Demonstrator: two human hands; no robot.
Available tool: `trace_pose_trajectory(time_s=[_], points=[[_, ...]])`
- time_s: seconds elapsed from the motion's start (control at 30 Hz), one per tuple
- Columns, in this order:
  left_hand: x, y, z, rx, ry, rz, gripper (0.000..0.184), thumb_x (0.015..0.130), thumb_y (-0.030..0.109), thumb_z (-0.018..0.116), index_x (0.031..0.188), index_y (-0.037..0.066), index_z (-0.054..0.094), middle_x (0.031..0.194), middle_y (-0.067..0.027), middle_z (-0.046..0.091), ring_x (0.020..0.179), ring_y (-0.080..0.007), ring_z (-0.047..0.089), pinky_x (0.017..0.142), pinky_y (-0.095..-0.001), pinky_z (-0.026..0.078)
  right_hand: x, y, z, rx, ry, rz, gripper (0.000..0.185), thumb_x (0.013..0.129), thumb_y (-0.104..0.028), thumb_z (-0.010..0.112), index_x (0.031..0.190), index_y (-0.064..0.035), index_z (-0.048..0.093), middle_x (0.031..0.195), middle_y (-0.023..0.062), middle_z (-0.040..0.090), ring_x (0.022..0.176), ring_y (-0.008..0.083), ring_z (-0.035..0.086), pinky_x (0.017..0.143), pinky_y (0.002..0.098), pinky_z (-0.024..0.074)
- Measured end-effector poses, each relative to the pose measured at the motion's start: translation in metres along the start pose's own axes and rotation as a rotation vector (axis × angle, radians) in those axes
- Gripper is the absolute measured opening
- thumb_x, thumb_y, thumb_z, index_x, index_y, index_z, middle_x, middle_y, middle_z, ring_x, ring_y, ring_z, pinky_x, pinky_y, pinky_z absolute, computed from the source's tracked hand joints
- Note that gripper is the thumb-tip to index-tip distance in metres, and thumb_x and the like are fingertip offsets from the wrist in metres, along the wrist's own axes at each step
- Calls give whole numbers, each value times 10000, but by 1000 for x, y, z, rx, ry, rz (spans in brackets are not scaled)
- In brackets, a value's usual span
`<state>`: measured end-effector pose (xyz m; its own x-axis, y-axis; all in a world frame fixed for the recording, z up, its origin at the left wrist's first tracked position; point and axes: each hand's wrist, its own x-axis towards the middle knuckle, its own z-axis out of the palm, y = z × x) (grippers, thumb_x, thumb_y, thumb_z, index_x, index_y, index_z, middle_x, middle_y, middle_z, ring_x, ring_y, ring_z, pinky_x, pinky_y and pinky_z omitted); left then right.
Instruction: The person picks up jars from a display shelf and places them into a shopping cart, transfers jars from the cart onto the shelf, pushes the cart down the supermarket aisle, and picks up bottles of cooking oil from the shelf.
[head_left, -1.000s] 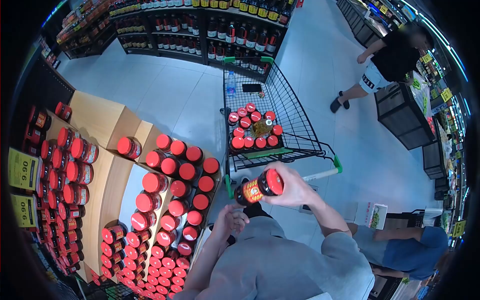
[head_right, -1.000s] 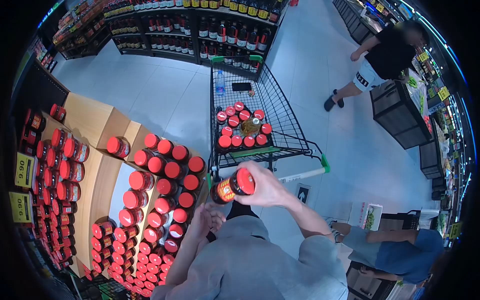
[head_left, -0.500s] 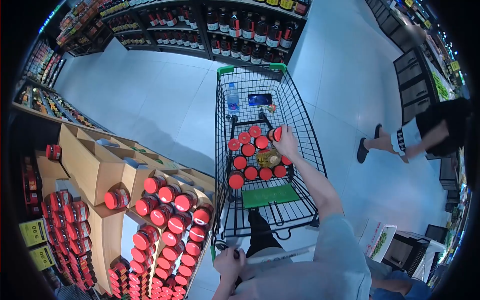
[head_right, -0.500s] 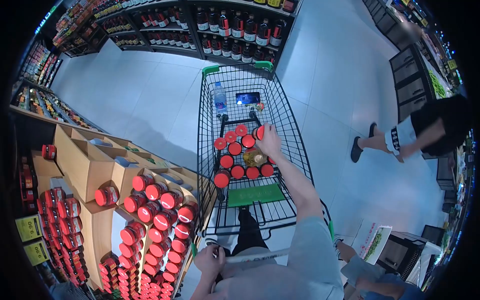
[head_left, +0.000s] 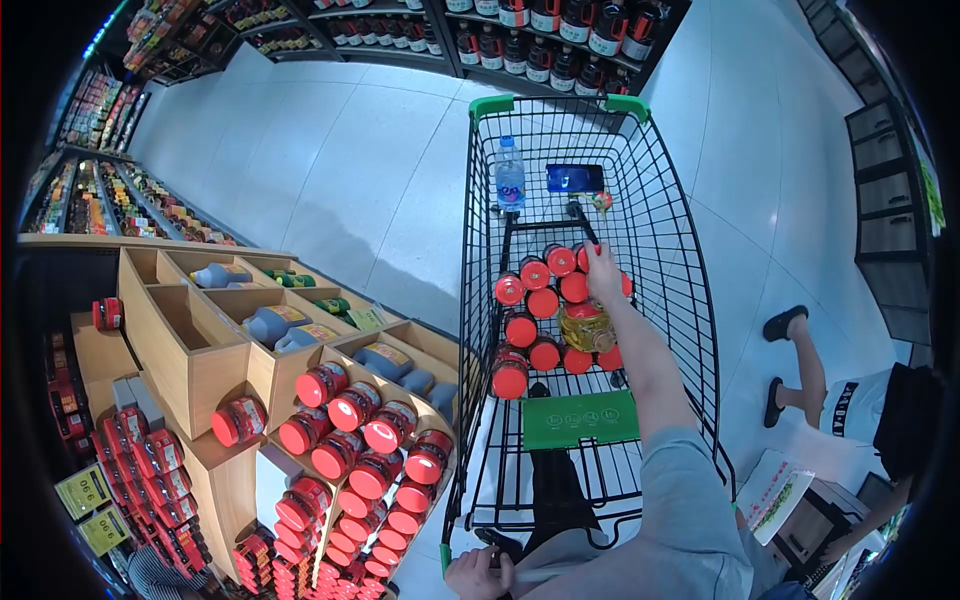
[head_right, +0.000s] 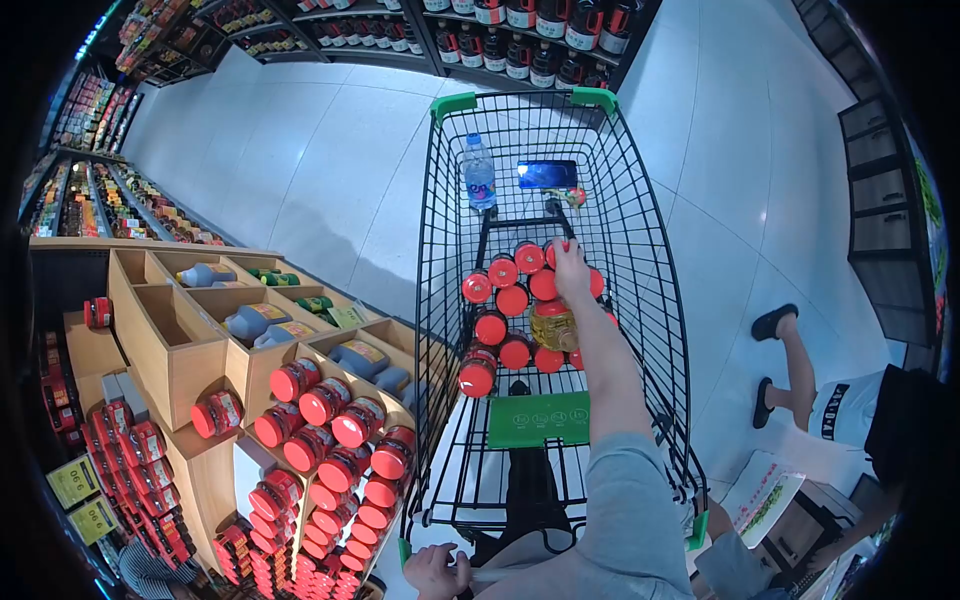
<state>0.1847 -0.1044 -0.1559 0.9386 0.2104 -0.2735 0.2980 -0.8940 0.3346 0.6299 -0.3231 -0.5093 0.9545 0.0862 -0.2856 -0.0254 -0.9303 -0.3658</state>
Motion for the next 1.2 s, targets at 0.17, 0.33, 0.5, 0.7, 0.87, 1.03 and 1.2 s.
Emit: trace_pose_trajectory(time_s=[0.17, 0.33, 0.5, 0.7, 0.87, 1.03, 1.2], points=[[-5, -11, 14, -14, 84, 47, 119, 747, 238, 712, 787, 137, 664, 577, -9, 566, 512, -220, 566, 485, -368, 422, -18, 7, -38, 75, 13, -6, 761, 780, 2, 657, 1478, -105, 376, 1449, 242, 419, 1282, 422, 485, 1044, 476, 459], [-5, -12, 20, -21, 164, 43, 132, 732, 268, 708, 715, 153, 646, 601, -16, 607, 517, -219, 602, 480, -351, 456, -92, 21, -128, 382, 167, -107, 628, 846, -171, 707, 1388, 21, 456, 1324, 257, 537, 1216, 403, 549, 1015, 438, 473], [2, -6, 18, -54, 204, 30, 209, 795, 316, 682, 739, 117, 656, 613, -61, 628, 556, -251, 633, 524, -392, 493, -256, 44, -221, 271, 205, -122, 496, 897, -174, 680, 1323, 28, 527, 1290, 234, 559, 1200, 401, 540, 1042, 439, 429], [5, -9, 35, -48, 191, 44, 294, 848, 367, 618, 818, 77, 657, 738, -90, 675, 697, -257, 690, 652, -383, 544, -443, 88, -220, 33, 381, 240, 491, 958, -290, 611, 1281, 69, 527, 1233, 284, 550, 1147, 466, 531, 982, 490, 430], [13, -21, 51, -64, 207, 79, 379, 892, 402, 578, 899, 30, 647, 748, -117, 685, 677, -306, 694, 649, -430, 557, -480, 71, -176, 12, 516, 347, 595, 1002, -440, 507, 1330, 57, 514, 1278, 290, 551, 1137, 456, 567, 954, 490, 450], [18, -19, 40, -85, 255, 94, 409, 900, 416, 558, 847, 21, 646, 699, -138, 680, 644, -310, 688, 613, -434, 549, -462, 79, -168, 123, 658, 339, 561, 1003, -450, 491, 1261, 42, 575, 1223, 248, 604, 1112, 417, 588, 929, 472, 463], [21, -12, 38, -47, 233, 64, 419, 907, 432, 553, 853, 26, 643, 650, -127, 667, 604, -302, 681, 591, -437, 545, -447, 78, -173, 76, 617, 356, 539, 999, -471, 480, 1183, 17, 619, 1184, 209, 627, 1067, 394, 606, 890, 470, 468]])
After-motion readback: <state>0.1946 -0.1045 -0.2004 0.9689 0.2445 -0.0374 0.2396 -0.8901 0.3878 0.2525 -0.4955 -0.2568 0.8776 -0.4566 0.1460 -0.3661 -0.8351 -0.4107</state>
